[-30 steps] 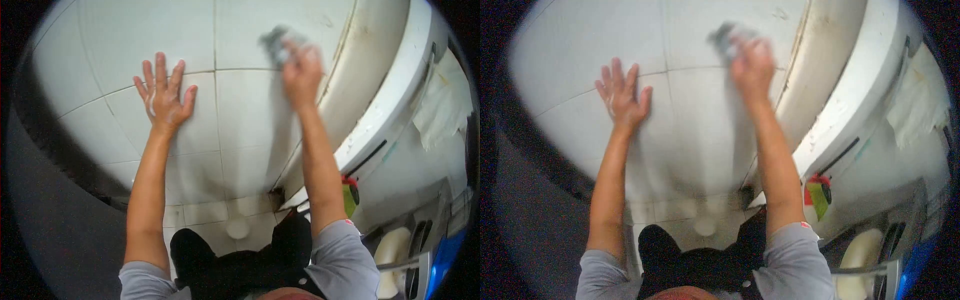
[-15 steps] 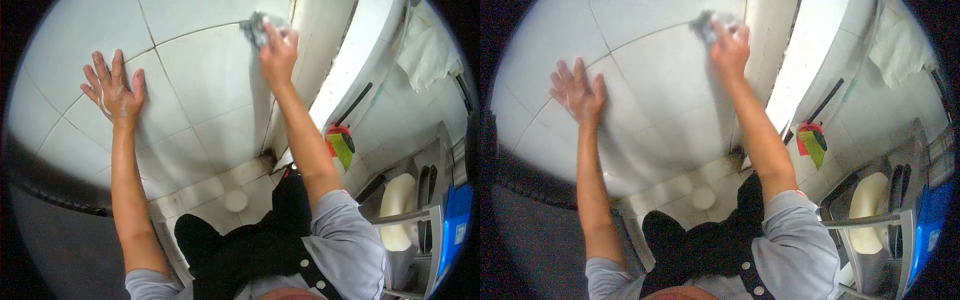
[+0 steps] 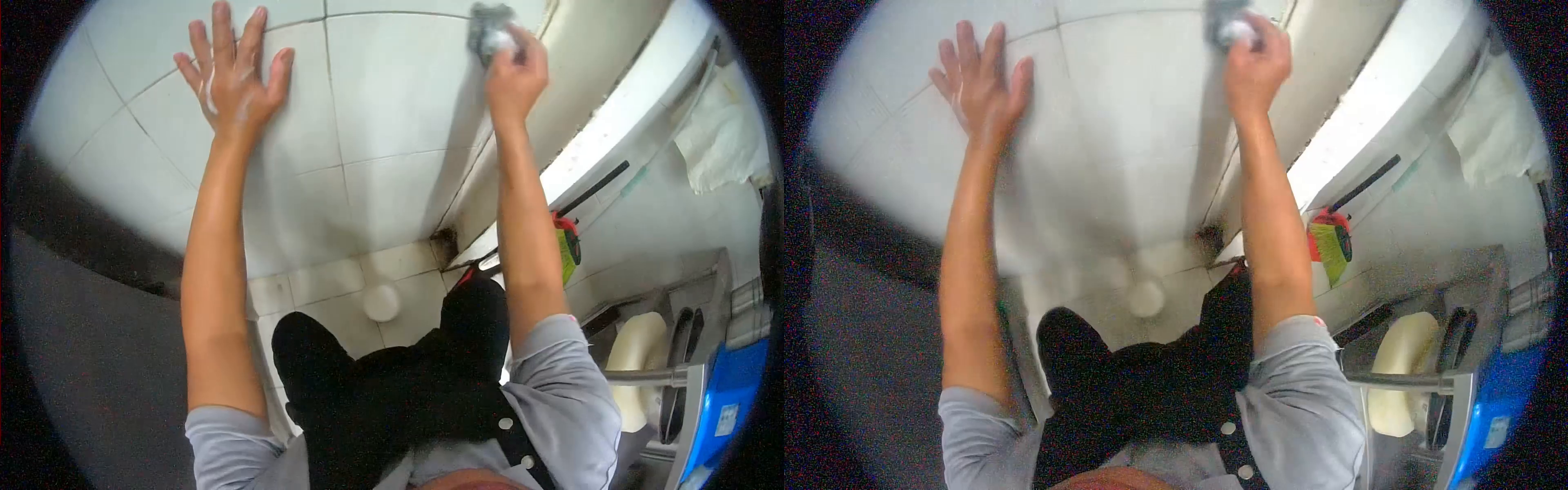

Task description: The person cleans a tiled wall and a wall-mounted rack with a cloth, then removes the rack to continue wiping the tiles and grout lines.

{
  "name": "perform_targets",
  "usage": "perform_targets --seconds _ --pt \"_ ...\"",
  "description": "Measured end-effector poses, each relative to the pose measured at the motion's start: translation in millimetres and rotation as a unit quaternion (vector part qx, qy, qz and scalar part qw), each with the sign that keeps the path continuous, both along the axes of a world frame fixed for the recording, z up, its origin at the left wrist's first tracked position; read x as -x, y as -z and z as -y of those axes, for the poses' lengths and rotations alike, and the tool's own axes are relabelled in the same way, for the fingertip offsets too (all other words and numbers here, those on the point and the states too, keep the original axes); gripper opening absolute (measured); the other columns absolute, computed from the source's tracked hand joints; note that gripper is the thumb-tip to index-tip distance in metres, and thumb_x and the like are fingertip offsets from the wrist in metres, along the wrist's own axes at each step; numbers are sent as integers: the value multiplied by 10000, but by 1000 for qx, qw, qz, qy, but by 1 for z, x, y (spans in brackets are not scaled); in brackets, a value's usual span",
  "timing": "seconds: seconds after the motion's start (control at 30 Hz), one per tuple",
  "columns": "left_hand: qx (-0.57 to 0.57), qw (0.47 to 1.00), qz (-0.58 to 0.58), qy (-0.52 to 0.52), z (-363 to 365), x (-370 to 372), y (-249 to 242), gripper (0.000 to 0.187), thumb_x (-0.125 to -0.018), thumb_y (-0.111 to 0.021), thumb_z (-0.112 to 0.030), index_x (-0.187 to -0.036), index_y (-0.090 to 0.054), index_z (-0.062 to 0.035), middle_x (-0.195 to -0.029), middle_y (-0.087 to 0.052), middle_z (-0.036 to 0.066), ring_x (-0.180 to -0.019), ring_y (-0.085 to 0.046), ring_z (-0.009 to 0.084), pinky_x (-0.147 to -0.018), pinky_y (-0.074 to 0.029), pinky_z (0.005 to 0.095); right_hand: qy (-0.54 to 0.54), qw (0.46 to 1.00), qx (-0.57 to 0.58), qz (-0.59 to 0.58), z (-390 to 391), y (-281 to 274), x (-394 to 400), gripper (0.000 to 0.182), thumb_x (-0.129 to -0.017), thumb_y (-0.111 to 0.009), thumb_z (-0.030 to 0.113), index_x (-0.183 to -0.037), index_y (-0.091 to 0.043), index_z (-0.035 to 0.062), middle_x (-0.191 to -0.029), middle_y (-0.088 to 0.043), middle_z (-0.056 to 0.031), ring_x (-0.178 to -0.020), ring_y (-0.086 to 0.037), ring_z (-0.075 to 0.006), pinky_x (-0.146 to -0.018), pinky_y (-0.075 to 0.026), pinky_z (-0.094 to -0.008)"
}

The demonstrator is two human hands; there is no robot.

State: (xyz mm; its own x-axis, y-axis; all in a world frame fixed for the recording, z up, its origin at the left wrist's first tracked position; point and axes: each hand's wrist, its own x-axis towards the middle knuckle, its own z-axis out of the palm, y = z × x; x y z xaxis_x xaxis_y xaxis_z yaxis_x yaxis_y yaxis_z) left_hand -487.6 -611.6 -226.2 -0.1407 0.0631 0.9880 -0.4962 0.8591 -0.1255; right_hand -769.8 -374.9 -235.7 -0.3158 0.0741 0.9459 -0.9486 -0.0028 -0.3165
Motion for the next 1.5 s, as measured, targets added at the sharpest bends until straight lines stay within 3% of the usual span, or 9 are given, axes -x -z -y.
perform_targets --seconds 0.13,0.27,0.57,0.7,0.93,1.1,1.2,1.37,1.5 --pt "14 999 1 -30 -6 0 -5 603 -934 -686 -376 -1504 -553 -231 -1676 -361 137 -1536 -289 458 -1226 -147 692 -35 963 70 259 27 143 -40 459 -883 -546 28 -1322 -573 -105 -1236 -640 -236 -1102 -630 -346 -1031 -483 -429" --pt "2 999 24 -22 1 -1 -2 747 -876 -714 -335 -1570 -458 -232 -1735 -226 160 -1589 -148 459 -1243 -45 702 11 953 -242 181 77 283 -124 375 -886 -582 77 -1244 -647 -14 -955 -700 -171 -850 -684 -286 -810 -567 -416" --pt "-4 999 36 -17 9 -1 1 828 -838 -757 -347 -1593 -422 -296 -1747 -197 148 -1598 -121 447 -1239 -26 708 -7 928 14 373 66 300 -97 289 -898 -601 70 -1179 -606 1 -1126 -653 -232 -1057 -635 -276 -911 -523 -410" --pt "24 999 23 9 12 -1 2 822 -836 -760 -351 -1587 -427 -306 -1748 -197 142 -1597 -119 451 -1242 -27 707 -126 939 -231 222 87 299 -166 263 -910 -610 74 -1160 -606 -7 -1083 -643 -232 -955 -665 -277 -829 -541 -422" --pt "-21 999 44 5 2 -5 2 799 -828 -775 -365 -1560 -470 -265 -1739 -209 166 -1582 -142 480 -1230 -50 720 13 940 -78 332 18 326 -40 384 -925 -631 104 -1283 -551 -11 -1099 -613 -146 -915 -645 -242 -770 -552 -391" --pt "-21 998 53 11 3 -9 0 795 -826 -782 -373 -1551 -481 -255 -1739 -207 162 -1579 -141 487 -1217 -70 741 -95 909 -364 179 101 292 -191 581 -805 -715 158 -1337 -571 -26 -1217 -627 -218 -1039 -651 -383 -984 -514 -462" --pt "-20 998 59 7 6 -10 1 786 -827 -778 -384 -1546 -488 -251 -1743 -195 159 -1577 -140 494 -1208 -83 752 -35 906 -350 235 70 286 -132 638 -798 -740 167 -1381 -556 -15 -1234 -628 -213 -991 -664 -356 -914 -544 -435" --pt "-21 998 56 5 5 -9 2 792 -829 -773 -390 -1552 -481 -253 -1746 -180 157 -1573 -147 501 -1202 -87 759 -3 974 20 228 30 283 -50 549 -815 -708 167 -1346 -629 57 -1134 -676 -212 -978 -683 -287 -810 -552 -412" --pt "-36 998 56 10 2 -13 -2 715 -862 -742 -361 -1529 -520 -229 -1736 -224 152 -1572 -170 491 -1212 -96 743 -84 954 -289 4 83 212 -162 472 -776 -710 70 -1247 -686 64 -1059 -701 -158 -895 -682 -314 -793 -560 -435"
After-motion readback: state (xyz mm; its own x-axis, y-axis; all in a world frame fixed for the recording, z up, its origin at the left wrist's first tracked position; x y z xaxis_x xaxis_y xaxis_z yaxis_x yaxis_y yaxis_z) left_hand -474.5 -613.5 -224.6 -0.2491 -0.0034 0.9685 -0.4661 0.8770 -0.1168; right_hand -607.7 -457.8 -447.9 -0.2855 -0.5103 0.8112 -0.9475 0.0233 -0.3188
